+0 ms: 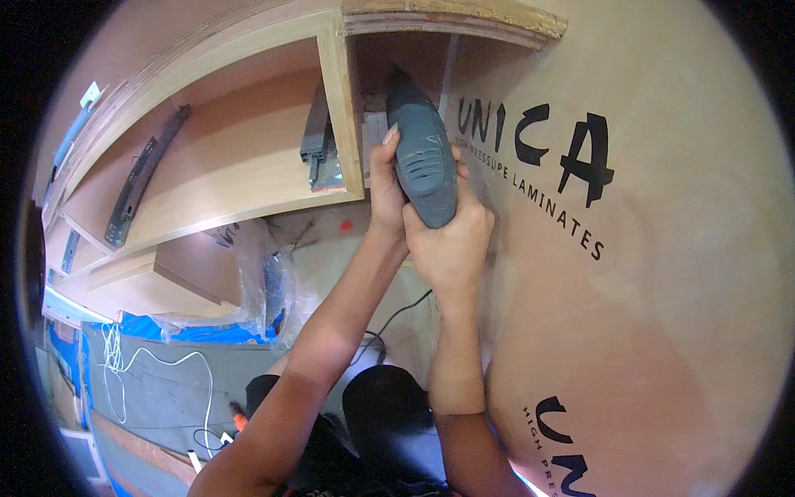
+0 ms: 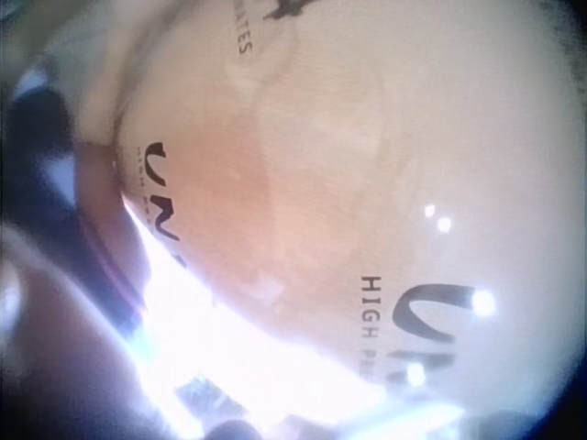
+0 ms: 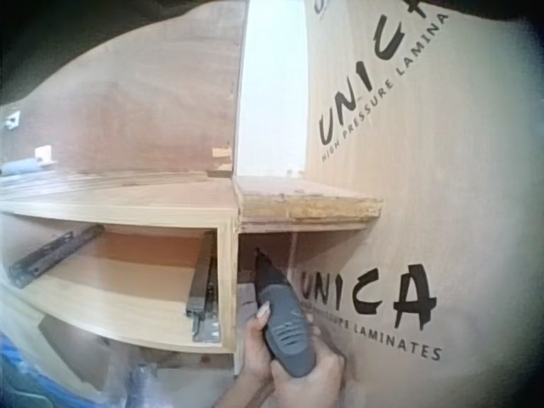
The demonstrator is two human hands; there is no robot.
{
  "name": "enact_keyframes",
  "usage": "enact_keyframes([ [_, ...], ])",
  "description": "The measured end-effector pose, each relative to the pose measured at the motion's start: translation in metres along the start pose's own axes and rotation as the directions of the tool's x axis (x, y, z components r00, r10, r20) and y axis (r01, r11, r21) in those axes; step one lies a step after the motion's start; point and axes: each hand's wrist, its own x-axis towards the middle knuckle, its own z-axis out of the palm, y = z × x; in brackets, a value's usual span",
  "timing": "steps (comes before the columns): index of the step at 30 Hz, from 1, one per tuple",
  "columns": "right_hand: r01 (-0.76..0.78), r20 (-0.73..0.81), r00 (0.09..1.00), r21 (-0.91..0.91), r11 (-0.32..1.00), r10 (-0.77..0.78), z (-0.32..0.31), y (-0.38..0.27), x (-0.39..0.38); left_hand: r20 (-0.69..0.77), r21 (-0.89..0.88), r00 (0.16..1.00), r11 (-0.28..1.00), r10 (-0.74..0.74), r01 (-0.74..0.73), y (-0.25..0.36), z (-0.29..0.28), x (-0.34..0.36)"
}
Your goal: The person drills holes into the interior side and upper frame of a wooden cabinet using two different electric drills, changing the drill bit by hand between uses.
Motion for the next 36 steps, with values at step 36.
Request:
enact_keyframes([
  [36, -0.018, 0.0, 1.0, -0.037, 0.999, 0.018, -0.004, -0.008, -0.005, 0.02, 0.051, 1.0, 0.999, 0.015, -0.016, 0.003, -0.002, -0.006],
])
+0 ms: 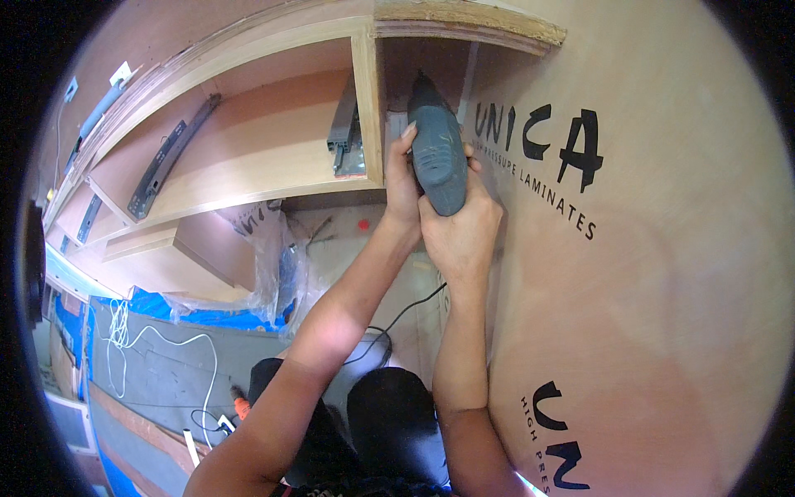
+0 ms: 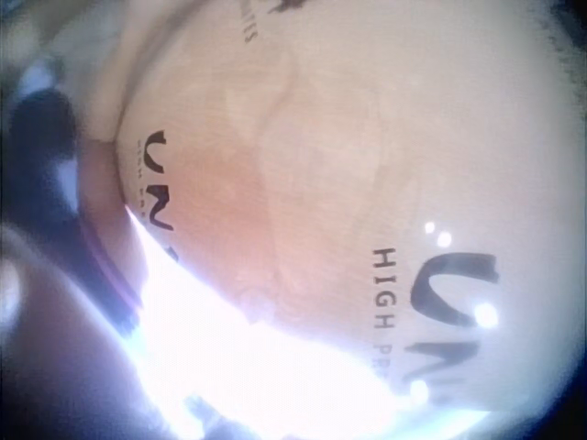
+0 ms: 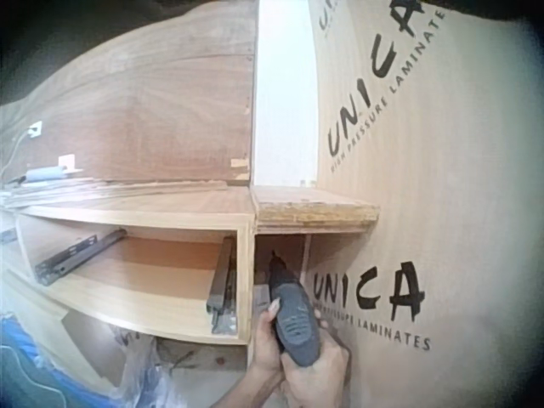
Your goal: The person drills holes into the interior side and upper frame of a wooden cabinet using two different electric drills, changing the drill bit by hand between uses.
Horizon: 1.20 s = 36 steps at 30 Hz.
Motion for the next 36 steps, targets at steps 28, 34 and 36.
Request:
enact_keyframes([
  [28, -0.757, 0.646, 0.599, 0.263, 0.598, 0.474, 0.017, 0.153, -0.269, -0.396, 0.729, 0.231, -0.152, -0.889, 0.668, 0.042, -0.291, -0.357],
  [34, -0.836, 0.78, 0.308, -0.051, 0.546, 0.545, 0.029, 0.186, -0.335, -0.562, 0.523, 0.604, 0.322, -0.566, 0.789, 0.045, -0.267, -0.559],
  [36, -0.788, 0.833, 0.225, -0.15, 0.598, 0.505, 0.032, 0.182, -0.346, -0.676, 0.378, 0.651, 0.596, -0.346, 0.708, 0.037, -0.249, -0.61],
])
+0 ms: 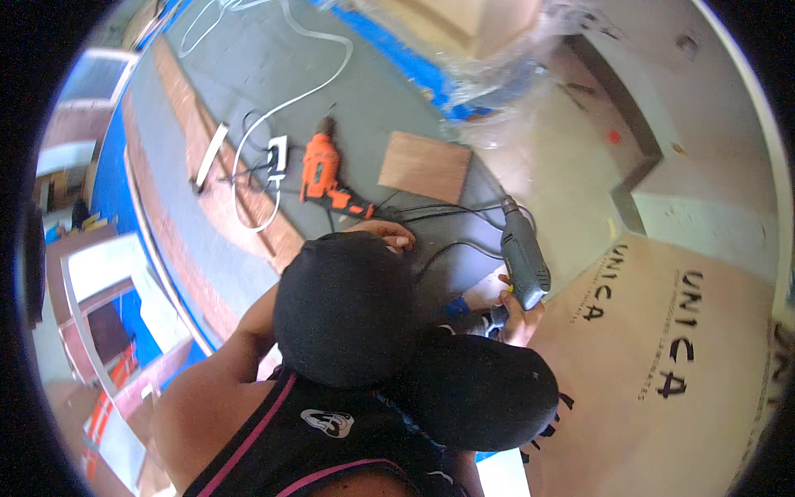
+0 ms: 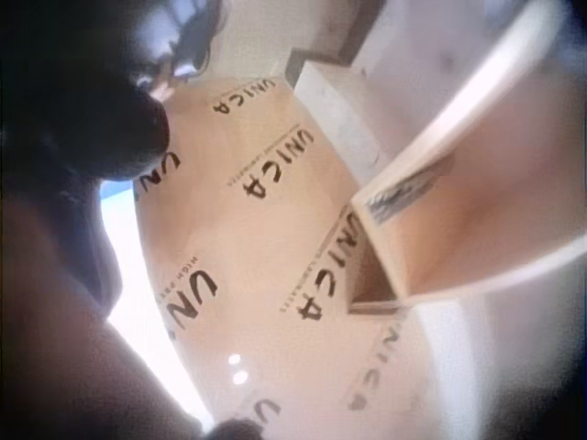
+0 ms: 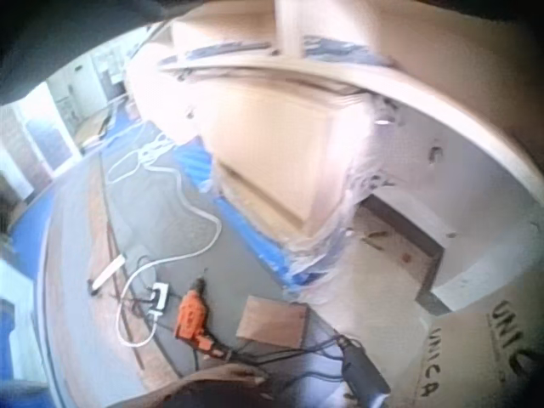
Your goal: The person drills holes into the interior side and upper frame of a wooden cabinet using two different electric drills, changing the drill bit by hand between uses.
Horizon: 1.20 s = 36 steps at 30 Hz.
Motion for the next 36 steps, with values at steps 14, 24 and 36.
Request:
enact_keyframes([
  [14, 0.078, -0.016, 0.992, -0.715, 0.695, -0.128, 0.051, 0.032, 0.044, -0.979, 0.155, 0.197, 0.806, 0.048, 0.571, -0.06, -0.161, -0.028],
  [24, 0.34, 0.153, 0.901, -0.83, 0.443, -0.405, 0.066, 0.077, 0.083, -0.968, 0.06, 0.24, 0.873, -0.067, 0.485, -0.066, -0.157, -0.028],
  [36, 0.311, 0.175, 0.91, -0.887, 0.341, -0.375, 0.052, 0.081, 0.077, -0.952, 0.174, 0.304, 0.85, 0.017, 0.497, -0.061, -0.156, -0.024],
])
